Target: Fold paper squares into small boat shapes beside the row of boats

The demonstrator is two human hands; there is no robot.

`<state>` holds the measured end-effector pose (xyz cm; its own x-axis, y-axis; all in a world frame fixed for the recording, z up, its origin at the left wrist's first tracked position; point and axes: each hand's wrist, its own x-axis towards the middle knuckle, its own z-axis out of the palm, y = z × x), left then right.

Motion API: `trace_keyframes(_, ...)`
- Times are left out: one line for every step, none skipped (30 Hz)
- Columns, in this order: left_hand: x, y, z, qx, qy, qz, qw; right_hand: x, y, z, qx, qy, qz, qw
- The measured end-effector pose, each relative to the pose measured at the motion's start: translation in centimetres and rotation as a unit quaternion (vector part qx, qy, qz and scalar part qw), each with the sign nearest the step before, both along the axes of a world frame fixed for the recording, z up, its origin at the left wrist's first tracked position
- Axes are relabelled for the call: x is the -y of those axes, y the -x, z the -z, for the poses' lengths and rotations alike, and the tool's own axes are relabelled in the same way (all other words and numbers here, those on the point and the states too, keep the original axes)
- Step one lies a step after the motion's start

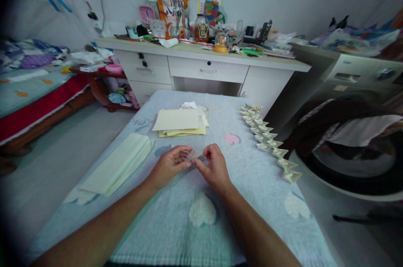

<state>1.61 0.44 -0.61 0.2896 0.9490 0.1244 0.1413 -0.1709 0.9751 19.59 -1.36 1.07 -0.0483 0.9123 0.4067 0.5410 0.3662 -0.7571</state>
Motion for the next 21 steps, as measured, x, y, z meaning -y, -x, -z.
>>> trace_keyframes(0.0, -0.02, 0.07, 0.001, 0.001, -0.003, 1.0, 0.05, 0.03, -0.02, 0.005, 0.013, -0.001, 1.0)
trace_keyframes(0.02, -0.05, 0.1, 0.0, 0.001, -0.005, 1.0, 0.1, 0.08, -0.05, 0.007, 0.025, -0.01, 1.0)
trace_keyframes(0.05, -0.07, 0.11, -0.002, 0.001, -0.006, 1.0, 0.16, 0.15, -0.08, 0.004, 0.034, -0.022, 0.999)
trace_keyframes(0.09, -0.1, 0.1, -0.005, 0.002, -0.006, 1.0, 0.21, 0.23, -0.11, -0.002, 0.041, -0.035, 0.999)
trace_keyframes(0.13, -0.12, 0.07, -0.008, 0.003, -0.006, 1.0, 0.26, 0.31, -0.12, -0.013, 0.047, -0.047, 0.998)
trace_keyframes(0.17, -0.15, 0.03, -0.009, 0.004, -0.004, 1.0, 0.3, 0.38, -0.12, -0.027, 0.054, -0.057, 0.997)
trace_keyframes(0.2, -0.17, -0.02, -0.009, 0.006, -0.002, 1.0, 0.32, 0.43, -0.11, -0.041, 0.063, -0.067, 0.995)
trace_keyframes(0.24, -0.19, -0.08, -0.008, 0.009, 0.001, 1.0, 0.34, 0.47, -0.09, -0.056, 0.072, -0.076, 0.993)
trace_keyframes(0.27, -0.21, -0.15, -0.004, 0.012, 0.005, 1.0, 0.36, 0.49, -0.06, -0.07, 0.078, -0.084, 0.991)
trace_keyframes(0.3, -0.24, -0.23, 0.001, 0.015, 0.008, 1.0, 0.38, 0.5, -0.04, -0.08, 0.082, -0.091, 0.989)
trace_keyframes(0.32, -0.28, -0.32, 0.006, 0.02, 0.011, 1.0, 0.4, 0.5, -0.02, -0.087, 0.085, -0.098, 0.988)
trace_keyframes(0.34, -0.32, -0.41, 0.011, 0.025, 0.013, 1.0, 0.42, 0.5, -0.01, -0.09, 0.087, -0.103, 0.987)
trace_keyframes(0.35, -0.35, -0.5, 0.016, 0.03, 0.014, 0.999, 0.45, 0.48, -0.02, -0.093, 0.09, -0.107, 0.986)
trace_keyframes(0.36, -0.38, -0.58, 0.022, 0.036, 0.015, 0.999, 0.48, 0.47, -0.04, -0.094, 0.093, -0.11, 0.985)
trace_keyframes(0.36, -0.41, -0.65, 0.03, 0.041, 0.016, 0.999, 0.52, 0.45, -0.07, -0.095, 0.096, -0.112, 0.985)
trace_keyframes(0.37, -0.41, -0.69, 0.038, 0.046, 0.018, 0.998, 0.55, 0.43, -0.1, -0.095, 0.097, -0.112, 0.984)
trace_keyframes(0.37, -0.41, -0.72, 0.047, 0.052, 0.02, 0.997, 0.57, 0.42, -0.14, -0.095, 0.096, -0.112, 0.985)
trace_keyframes(0.38, -0.4, -0.71, 0.055, 0.059, 0.022, 0.996, 0.59, 0.42, -0.18, -0.092, 0.094, -0.111, 0.985)
trace_keyframes(0.4, -0.37, -0.69, 0.064, 0.067, 0.024, 0.995, 0.6, 0.42, -0.21, -0.089, 0.09, -0.11, 0.986)
trace_keyframes(0.42, -0.35, -0.64, 0.072, 0.074, 0.026, 0.994, 0.6, 0.44, -0.23, -0.087, 0.084, -0.108, 0.987)
trace_keyframes(0.44, -0.33, -0.58, 0.079, 0.079, 0.028, 0.993, 0.58, 0.46, -0.23, -0.086, 0.077, -0.105, 0.988)
